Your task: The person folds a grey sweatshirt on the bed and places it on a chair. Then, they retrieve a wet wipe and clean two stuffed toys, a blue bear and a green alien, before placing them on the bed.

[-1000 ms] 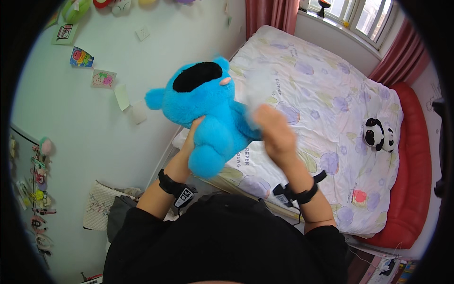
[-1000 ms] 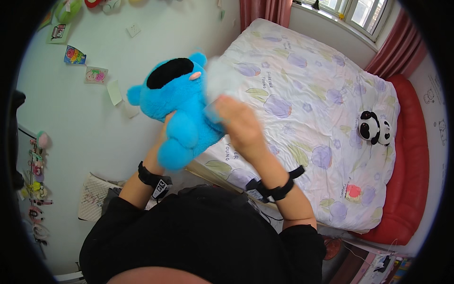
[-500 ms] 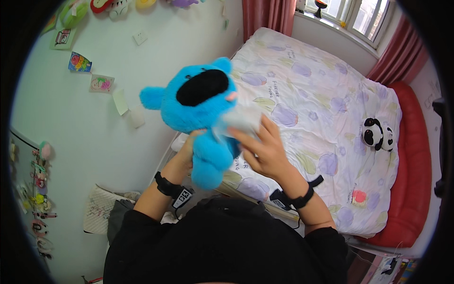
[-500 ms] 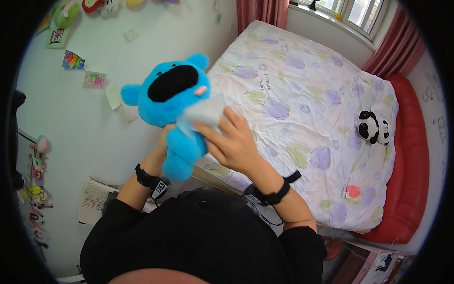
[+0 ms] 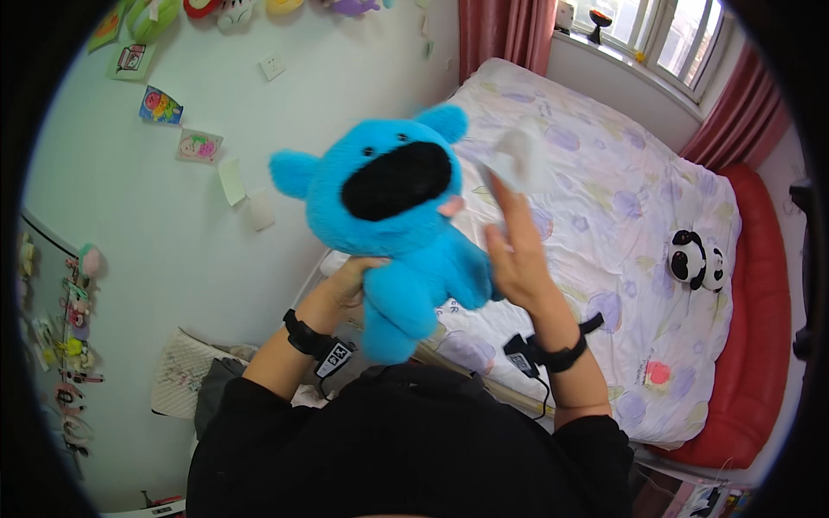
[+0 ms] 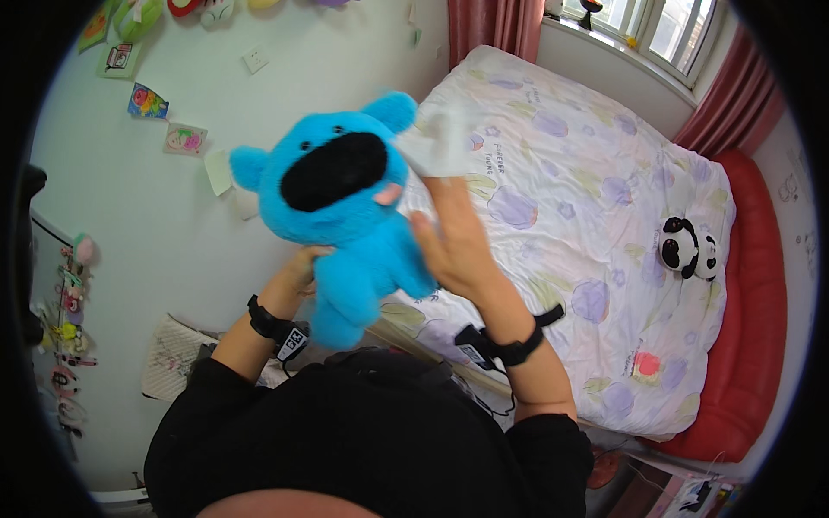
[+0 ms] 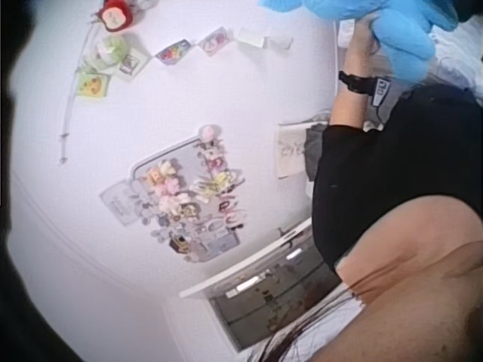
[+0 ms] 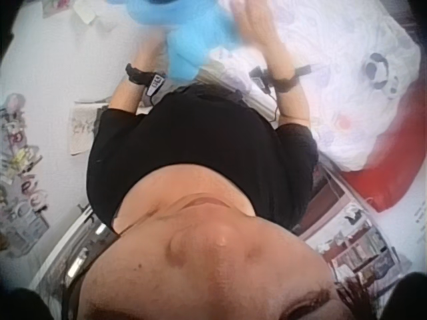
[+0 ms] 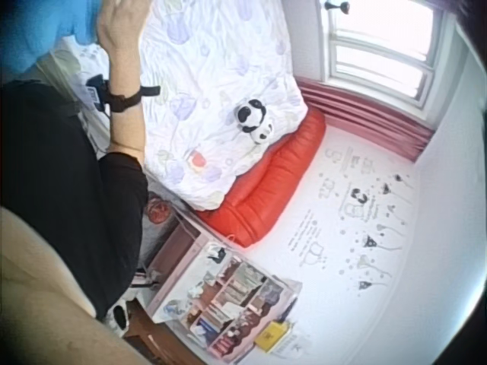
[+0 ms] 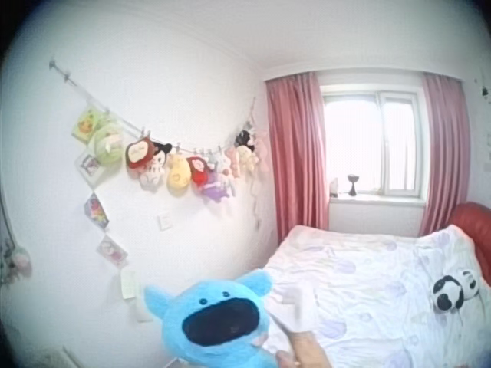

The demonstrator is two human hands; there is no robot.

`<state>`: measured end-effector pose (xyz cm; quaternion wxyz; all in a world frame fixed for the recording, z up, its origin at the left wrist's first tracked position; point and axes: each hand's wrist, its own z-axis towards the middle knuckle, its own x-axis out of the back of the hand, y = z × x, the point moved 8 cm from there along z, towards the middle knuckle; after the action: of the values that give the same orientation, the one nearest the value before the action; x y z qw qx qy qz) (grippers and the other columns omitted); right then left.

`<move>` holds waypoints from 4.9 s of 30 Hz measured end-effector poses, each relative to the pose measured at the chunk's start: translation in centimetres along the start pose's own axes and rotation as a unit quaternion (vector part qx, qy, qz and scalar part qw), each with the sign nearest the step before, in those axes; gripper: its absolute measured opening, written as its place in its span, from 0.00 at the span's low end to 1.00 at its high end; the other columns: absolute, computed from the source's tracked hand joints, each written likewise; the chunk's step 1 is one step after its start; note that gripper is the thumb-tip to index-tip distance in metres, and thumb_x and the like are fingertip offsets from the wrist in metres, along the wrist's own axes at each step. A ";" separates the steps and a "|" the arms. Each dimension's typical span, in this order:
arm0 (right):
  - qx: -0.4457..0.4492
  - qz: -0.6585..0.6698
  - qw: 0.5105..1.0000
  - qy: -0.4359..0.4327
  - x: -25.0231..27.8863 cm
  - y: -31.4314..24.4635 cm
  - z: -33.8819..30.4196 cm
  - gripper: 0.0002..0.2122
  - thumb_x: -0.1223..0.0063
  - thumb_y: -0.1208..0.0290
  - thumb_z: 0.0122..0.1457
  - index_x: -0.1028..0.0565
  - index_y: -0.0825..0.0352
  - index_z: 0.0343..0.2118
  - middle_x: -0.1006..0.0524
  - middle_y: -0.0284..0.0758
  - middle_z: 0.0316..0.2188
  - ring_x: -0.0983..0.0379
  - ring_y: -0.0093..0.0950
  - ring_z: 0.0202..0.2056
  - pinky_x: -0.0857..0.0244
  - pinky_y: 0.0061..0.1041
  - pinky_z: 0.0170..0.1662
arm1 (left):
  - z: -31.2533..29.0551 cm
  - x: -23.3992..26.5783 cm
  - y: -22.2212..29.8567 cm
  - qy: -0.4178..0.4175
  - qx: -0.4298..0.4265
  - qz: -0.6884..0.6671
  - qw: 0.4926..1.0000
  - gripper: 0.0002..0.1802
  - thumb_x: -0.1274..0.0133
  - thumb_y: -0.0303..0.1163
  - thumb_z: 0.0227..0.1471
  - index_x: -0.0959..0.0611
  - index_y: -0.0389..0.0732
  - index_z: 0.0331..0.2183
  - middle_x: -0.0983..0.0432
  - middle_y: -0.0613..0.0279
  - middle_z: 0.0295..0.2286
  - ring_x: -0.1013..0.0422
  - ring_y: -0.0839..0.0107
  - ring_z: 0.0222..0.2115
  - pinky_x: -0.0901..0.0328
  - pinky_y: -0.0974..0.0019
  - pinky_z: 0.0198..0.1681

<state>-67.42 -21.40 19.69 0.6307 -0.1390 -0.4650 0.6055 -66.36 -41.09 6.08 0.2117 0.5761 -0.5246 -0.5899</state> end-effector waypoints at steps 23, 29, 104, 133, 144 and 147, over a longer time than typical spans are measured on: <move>0.279 -0.271 0.916 -0.102 -6.9 -3.2 -1.6 0.21 0.54 0.64 0.52 0.35 0.60 0.50 0.39 0.37 0.53 0.47 0.35 0.56 0.55 0.39 0.54 | 0.1 -1.6 3.7 0.106 -0.135 0.125 0.977 0.27 0.57 0.41 0.55 0.40 0.36 0.52 0.36 0.53 0.45 0.35 0.68 0.43 0.33 0.66 0.42; 0.200 -0.189 0.931 -0.239 -7.9 -1.6 -3.7 0.21 0.59 0.68 0.56 0.39 0.64 0.53 0.40 0.41 0.53 0.45 0.37 0.55 0.56 0.42 0.55 | 0.3 -1.2 2.1 0.107 -0.080 0.053 0.990 0.25 0.55 0.36 0.53 0.39 0.36 0.50 0.34 0.54 0.43 0.33 0.67 0.42 0.33 0.65 0.41; 0.069 -0.076 0.993 -0.050 -3.2 -3.3 -0.6 0.28 0.57 0.62 0.56 0.48 0.69 0.57 0.50 0.54 0.56 0.59 0.50 0.59 0.62 0.40 0.59 | 2.8 -4.4 5.9 0.128 -0.247 0.209 0.937 0.41 0.41 0.35 0.41 0.43 0.35 0.53 0.38 0.52 0.48 0.39 0.64 0.47 0.42 0.65 0.49; 0.099 -0.247 0.964 0.024 -0.3 -3.5 3.2 0.22 0.52 0.70 0.50 0.38 0.73 0.48 0.42 0.53 0.52 0.52 0.51 0.56 0.60 0.47 0.56 | 1.7 -6.7 8.2 0.053 -0.298 0.238 0.923 0.42 0.46 0.27 0.45 0.50 0.37 0.57 0.47 0.52 0.53 0.47 0.64 0.53 0.49 0.63 0.55; 0.231 -0.220 0.927 -0.195 -4.1 -3.6 -2.2 0.16 0.51 0.79 0.48 0.29 0.65 0.43 0.33 0.38 0.49 0.43 0.43 0.54 0.46 0.42 0.53 | 1.0 -4.6 9.1 0.098 -0.346 0.230 0.904 0.40 0.48 0.25 0.46 0.51 0.38 0.57 0.42 0.51 0.50 0.41 0.64 0.49 0.43 0.64 0.51; 0.241 -0.320 0.913 0.077 1.3 -5.4 -0.5 0.16 0.55 0.82 0.50 0.30 0.67 0.44 0.33 0.45 0.47 0.39 0.41 0.52 0.46 0.38 0.53 | 0.7 -4.1 8.9 0.127 -0.318 0.186 0.921 0.40 0.46 0.25 0.44 0.48 0.38 0.56 0.43 0.49 0.51 0.41 0.61 0.50 0.43 0.63 0.51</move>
<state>-63.79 -21.27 23.93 0.8390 0.1276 -0.2748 0.4520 -69.18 -40.56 15.51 0.5550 0.4406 -0.3754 -0.5975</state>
